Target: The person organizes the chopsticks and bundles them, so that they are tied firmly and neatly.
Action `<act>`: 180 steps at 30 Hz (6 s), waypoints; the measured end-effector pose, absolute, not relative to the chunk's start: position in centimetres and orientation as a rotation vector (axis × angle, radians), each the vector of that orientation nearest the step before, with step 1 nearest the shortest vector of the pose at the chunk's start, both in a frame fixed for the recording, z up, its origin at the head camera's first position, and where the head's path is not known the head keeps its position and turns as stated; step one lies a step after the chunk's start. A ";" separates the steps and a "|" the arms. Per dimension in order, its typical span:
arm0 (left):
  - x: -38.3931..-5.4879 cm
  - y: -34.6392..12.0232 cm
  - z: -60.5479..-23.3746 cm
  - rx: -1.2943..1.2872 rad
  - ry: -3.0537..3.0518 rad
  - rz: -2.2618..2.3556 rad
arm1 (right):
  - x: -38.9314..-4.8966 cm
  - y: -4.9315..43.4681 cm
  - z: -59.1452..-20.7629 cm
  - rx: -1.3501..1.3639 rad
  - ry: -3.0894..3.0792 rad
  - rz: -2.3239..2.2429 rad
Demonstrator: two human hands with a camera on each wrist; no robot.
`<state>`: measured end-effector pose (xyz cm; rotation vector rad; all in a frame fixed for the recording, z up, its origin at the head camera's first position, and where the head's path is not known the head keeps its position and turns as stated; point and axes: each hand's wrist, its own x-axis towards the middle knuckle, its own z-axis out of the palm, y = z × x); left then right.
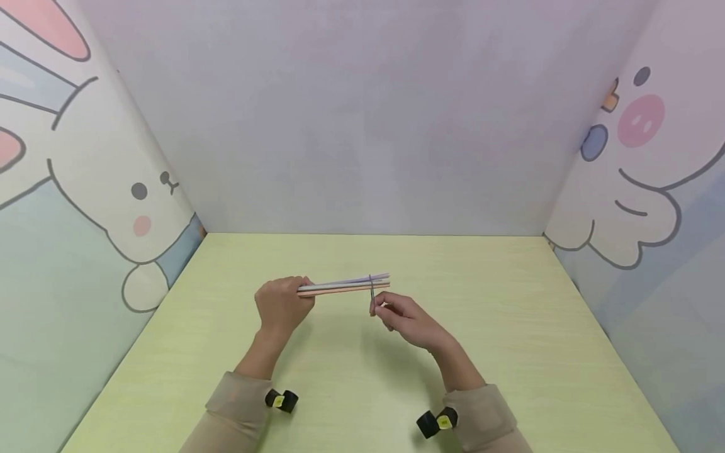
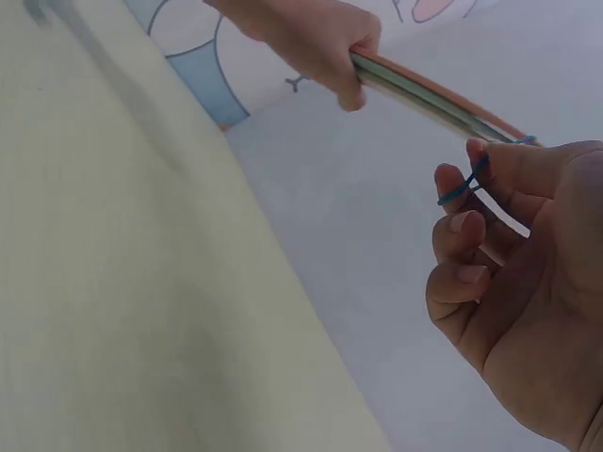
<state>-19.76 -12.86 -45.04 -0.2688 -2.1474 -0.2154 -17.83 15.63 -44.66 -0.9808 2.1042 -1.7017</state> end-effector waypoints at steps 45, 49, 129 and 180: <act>-19.7 -12.6 -45.2 -0.246 -2.112 -0.130 | -15.0 8.7 -48.3 -0.199 1.870 -2.538; -19.8 -12.8 -45.4 -0.249 -2.092 -0.132 | -15.4 9.4 -48.4 -0.295 1.762 -2.580; -19.4 -13.6 -44.3 -0.314 -1.921 -0.263 | -17.7 13.7 -46.9 -0.922 2.008 -2.350; -18.5 -13.3 -44.2 -0.180 -2.165 -0.244 | -14.1 10.2 -46.3 -0.697 1.572 -2.566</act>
